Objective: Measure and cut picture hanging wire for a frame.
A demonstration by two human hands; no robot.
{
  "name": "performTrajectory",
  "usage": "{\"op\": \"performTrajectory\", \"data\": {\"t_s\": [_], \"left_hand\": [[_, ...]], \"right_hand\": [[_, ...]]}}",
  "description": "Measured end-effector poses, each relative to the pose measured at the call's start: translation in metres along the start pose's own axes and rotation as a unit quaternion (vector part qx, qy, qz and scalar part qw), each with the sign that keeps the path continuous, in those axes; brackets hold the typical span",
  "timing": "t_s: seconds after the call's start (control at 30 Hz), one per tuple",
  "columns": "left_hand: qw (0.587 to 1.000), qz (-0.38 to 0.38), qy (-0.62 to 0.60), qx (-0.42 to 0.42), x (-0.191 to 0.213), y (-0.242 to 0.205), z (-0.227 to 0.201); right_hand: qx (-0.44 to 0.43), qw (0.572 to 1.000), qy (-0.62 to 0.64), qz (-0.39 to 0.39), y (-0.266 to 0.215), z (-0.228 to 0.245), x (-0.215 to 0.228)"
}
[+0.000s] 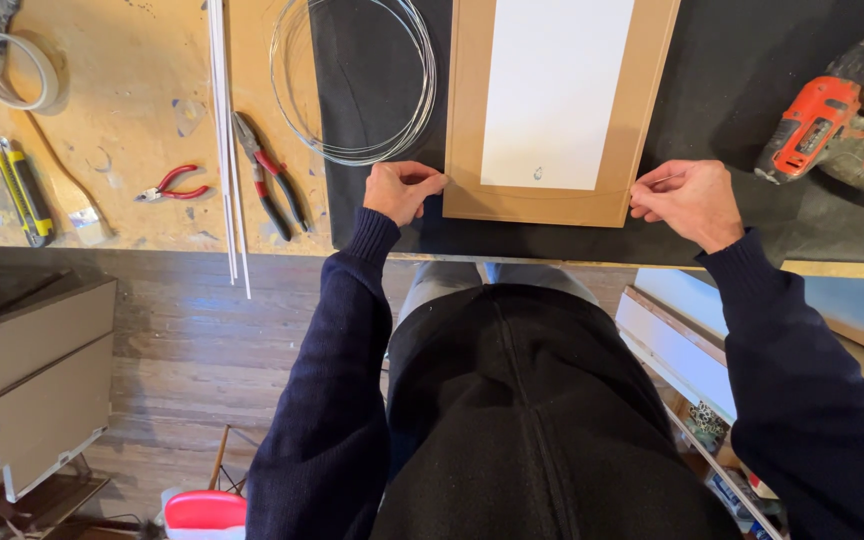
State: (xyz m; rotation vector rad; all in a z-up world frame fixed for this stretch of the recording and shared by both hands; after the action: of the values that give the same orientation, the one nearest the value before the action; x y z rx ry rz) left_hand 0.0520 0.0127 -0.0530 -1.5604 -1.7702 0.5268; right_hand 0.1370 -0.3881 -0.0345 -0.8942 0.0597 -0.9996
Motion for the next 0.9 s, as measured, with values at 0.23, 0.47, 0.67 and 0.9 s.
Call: {"op": "performTrajectory", "data": {"t_s": [0.23, 0.47, 0.67, 0.9], "left_hand": [[1.000, -0.002, 0.001, -0.012, 0.000, 0.000, 0.000], [1.000, 0.001, 0.007, -0.013, -0.001, 0.001, 0.000], [1.000, -0.001, -0.006, -0.016, -0.002, 0.001, 0.001], [1.000, -0.003, 0.000, -0.021, -0.003, 0.003, 0.002]], "right_hand": [[0.007, 0.999, -0.041, -0.017, -0.002, 0.004, 0.001], [-0.007, 1.000, -0.007, 0.003, 0.001, -0.005, 0.000], [-0.001, 1.000, -0.019, 0.000, 0.000, 0.002, 0.000], [-0.013, 1.000, -0.028, 0.002, 0.000, 0.006, 0.000]]}}
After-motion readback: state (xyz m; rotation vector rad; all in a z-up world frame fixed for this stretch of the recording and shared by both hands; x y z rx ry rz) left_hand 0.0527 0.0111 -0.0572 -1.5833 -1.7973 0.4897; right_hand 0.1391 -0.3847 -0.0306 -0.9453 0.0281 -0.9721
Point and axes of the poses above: each hand's wrist, its own y-axis towards the middle knuckle, its own x-axis out of the back of the hand, z = x × y, the point moved 8 cm from there along y, towards the middle knuckle, and after that the axes turned 7 degrees about -y, right-handed, at the moved point
